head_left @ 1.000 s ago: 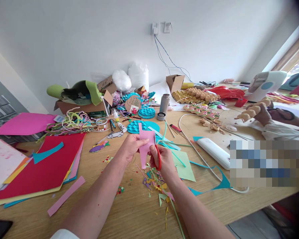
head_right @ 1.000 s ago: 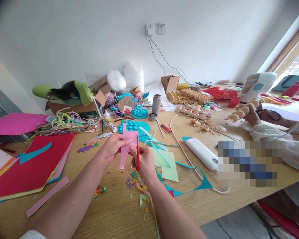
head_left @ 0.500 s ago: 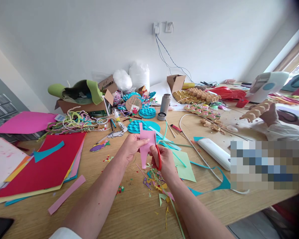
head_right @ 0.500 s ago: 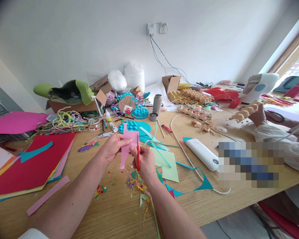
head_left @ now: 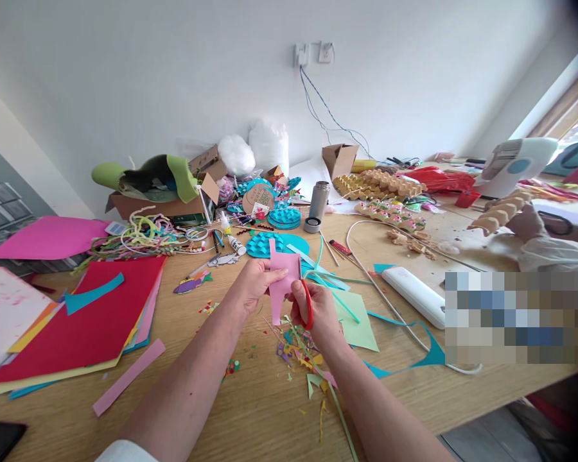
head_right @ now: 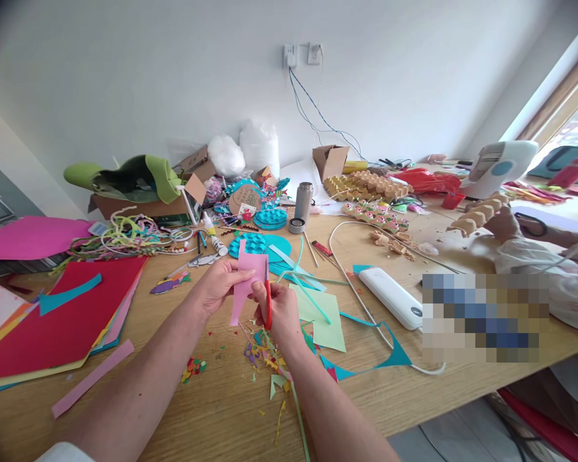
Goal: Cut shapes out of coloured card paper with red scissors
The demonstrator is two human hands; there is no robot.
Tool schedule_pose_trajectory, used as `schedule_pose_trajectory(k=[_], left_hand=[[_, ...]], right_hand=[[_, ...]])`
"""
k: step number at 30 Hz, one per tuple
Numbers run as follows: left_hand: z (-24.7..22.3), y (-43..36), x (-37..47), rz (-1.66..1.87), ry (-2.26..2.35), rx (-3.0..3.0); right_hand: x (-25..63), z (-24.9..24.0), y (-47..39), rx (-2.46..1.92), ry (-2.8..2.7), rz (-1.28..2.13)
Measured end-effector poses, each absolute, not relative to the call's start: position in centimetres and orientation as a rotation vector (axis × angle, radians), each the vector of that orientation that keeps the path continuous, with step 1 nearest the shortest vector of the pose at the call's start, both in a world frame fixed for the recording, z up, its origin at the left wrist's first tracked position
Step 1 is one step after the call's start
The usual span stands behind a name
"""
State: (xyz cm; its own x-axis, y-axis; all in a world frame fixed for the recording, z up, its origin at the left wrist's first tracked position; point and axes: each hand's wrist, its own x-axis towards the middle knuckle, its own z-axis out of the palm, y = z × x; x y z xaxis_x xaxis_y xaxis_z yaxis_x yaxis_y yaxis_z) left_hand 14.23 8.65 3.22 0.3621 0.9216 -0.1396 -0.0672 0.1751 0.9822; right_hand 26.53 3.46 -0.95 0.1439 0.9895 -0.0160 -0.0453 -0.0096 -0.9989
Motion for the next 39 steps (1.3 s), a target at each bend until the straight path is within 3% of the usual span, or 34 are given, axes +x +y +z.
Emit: schedule_pose_trajectory(k=[39], left_hand=[[1.8,9.8,13.2,0.719,1.025,1.192]], right_hand=[[26.8,-2.2,4.5,-1.339,-1.087,1.233]])
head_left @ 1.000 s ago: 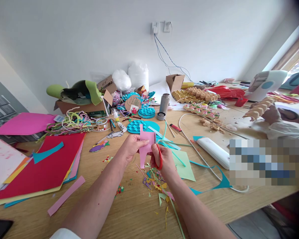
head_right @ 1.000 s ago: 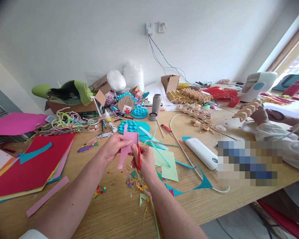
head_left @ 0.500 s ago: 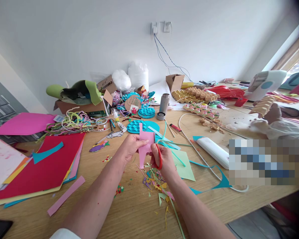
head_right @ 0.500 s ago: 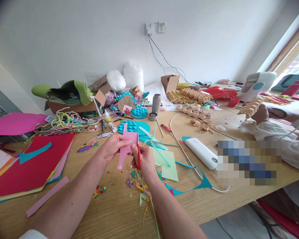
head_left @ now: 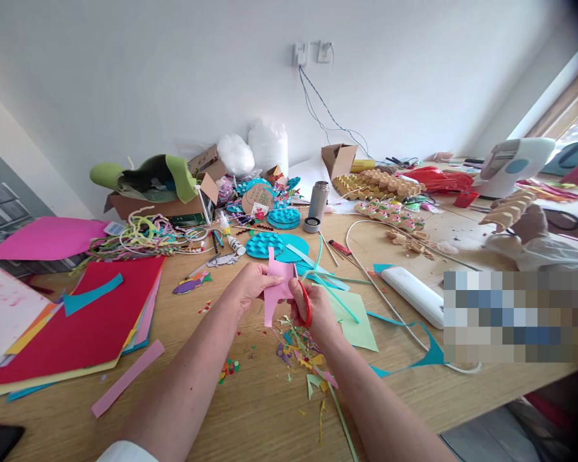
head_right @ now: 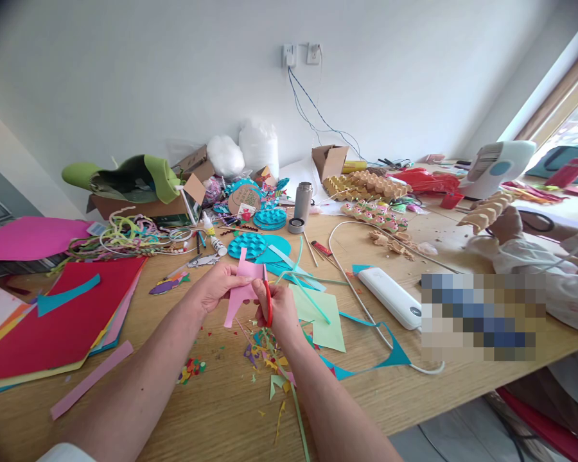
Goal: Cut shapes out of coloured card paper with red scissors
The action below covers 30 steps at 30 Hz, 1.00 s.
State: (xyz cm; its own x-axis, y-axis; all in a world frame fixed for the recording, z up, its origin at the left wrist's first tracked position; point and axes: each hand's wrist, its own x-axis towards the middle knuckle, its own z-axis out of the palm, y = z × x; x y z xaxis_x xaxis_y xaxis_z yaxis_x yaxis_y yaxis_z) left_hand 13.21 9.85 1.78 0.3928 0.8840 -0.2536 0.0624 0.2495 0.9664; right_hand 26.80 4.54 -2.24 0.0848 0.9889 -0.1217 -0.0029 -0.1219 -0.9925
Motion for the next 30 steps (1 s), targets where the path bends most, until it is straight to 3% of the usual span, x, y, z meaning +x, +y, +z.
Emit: schedule_pose_trajectory(k=[6,11,17,30], left_hand=[[0.7,11.1,12.3,0.728,1.189,1.192],[0.8,11.9,11.6,0.969,1.231,1.091],[1.5,12.0,11.6,1.19,1.092,0.953],[2.4,10.9,12.5,1.099,0.998,0.944]], right_hand=[[26.7,-2.9,4.8,-1.31,-1.089,1.399],[26.6,-2.6,4.4,-1.224,-1.127,1.499],[26.0,-2.7,4.4,-1.327,-1.312,1.354],[26.1,-2.8,4.0,-1.298,-1.446,1.164]])
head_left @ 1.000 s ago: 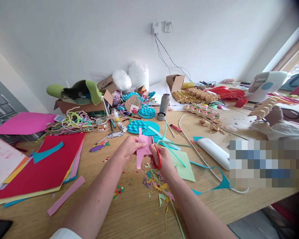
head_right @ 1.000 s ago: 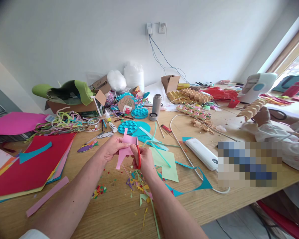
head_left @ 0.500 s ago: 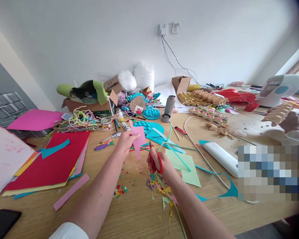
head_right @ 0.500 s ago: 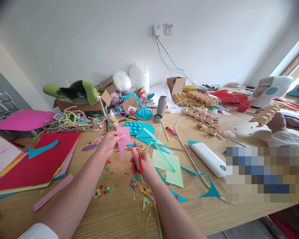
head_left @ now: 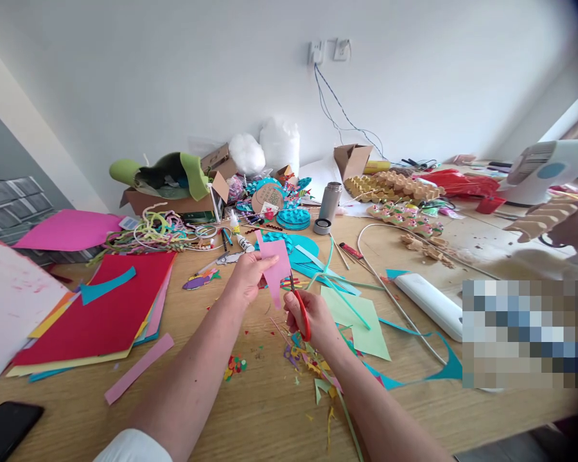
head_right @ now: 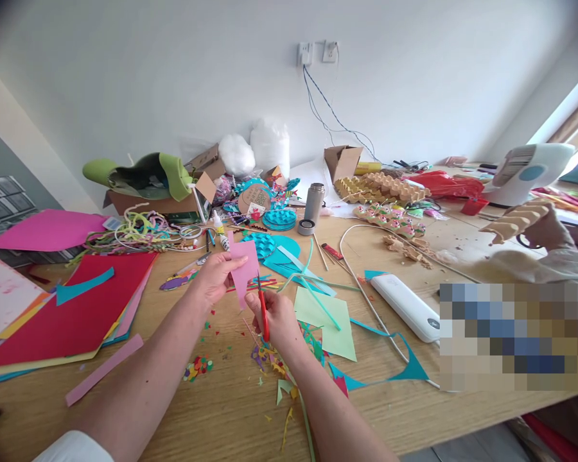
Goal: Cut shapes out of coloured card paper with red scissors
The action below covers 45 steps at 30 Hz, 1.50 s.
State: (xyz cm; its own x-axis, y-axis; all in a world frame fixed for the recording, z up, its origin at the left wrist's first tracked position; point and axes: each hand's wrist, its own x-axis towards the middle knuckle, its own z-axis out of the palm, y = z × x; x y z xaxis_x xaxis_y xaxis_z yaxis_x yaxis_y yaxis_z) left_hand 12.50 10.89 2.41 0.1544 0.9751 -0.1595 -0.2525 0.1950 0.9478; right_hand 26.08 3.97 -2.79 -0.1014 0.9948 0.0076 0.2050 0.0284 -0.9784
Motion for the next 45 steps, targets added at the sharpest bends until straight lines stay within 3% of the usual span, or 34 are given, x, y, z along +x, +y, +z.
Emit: schedule_pose_trajectory(k=[45], left_hand=[[2.67,10.49,13.05,1.15,0.936,0.946]], right_hand=[[26.08,-2.54,3.77,-1.379,-1.371,1.063]])
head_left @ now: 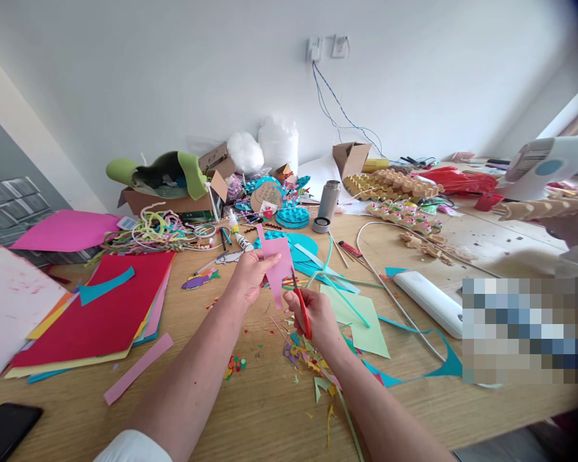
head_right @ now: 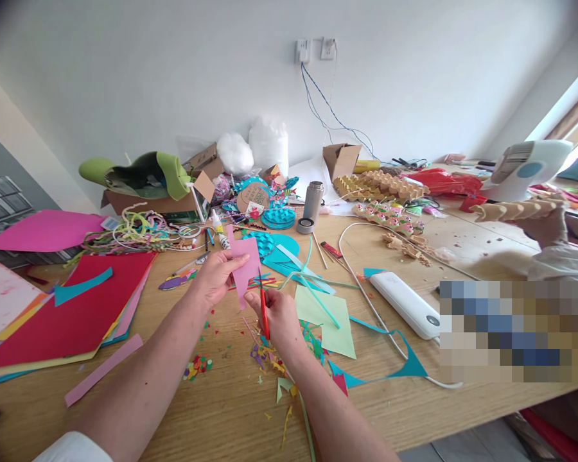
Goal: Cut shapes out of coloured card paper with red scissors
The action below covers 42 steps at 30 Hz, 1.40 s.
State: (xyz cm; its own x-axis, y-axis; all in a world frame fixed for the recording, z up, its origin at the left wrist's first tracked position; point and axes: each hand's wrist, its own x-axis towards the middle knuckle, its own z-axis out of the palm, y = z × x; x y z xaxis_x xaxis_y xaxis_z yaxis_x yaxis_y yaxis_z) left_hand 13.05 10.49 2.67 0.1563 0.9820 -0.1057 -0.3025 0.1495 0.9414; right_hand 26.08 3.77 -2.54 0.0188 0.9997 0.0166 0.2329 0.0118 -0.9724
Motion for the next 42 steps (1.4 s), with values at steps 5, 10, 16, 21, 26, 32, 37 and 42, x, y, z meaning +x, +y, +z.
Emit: schedule_pose_trajectory(k=[5,10,16,21,26,32,37,42], left_hand=[[2.88,10.36,13.05,1.111,0.939,0.95],[3.08,10.29,12.99,1.097,0.961,0.963],[3.02,10.12,13.02,1.102,0.939,1.046],[2.83,10.18,13.0,1.098,0.947,1.072],[2.87,10.1,13.07,1.085,0.962,1.089],[2.77,10.06,13.19,1.078,0.983,1.08],[2.78,10.04,13.24,1.07,1.001,1.063],[2.71,10.04,13.32,1.076,0.996,1.052]], right_hand=[[26.21,-2.89,3.83,-1.397,-1.374,1.04],[26.28,-3.17,3.95,-1.399,-1.37,1.034],[26.24,-3.0,4.01,-1.407,-1.379,1.042],[26.16,-2.97,4.02,-1.389,-1.371,1.052],[26.21,-3.03,3.95,-1.369,-1.375,1.054],[26.3,-3.02,4.0,-1.367,-1.378,1.051],[26.17,-3.1,3.94,-1.377,-1.377,1.038],[26.13,-2.95,3.89,-1.385,-1.368,1.031]])
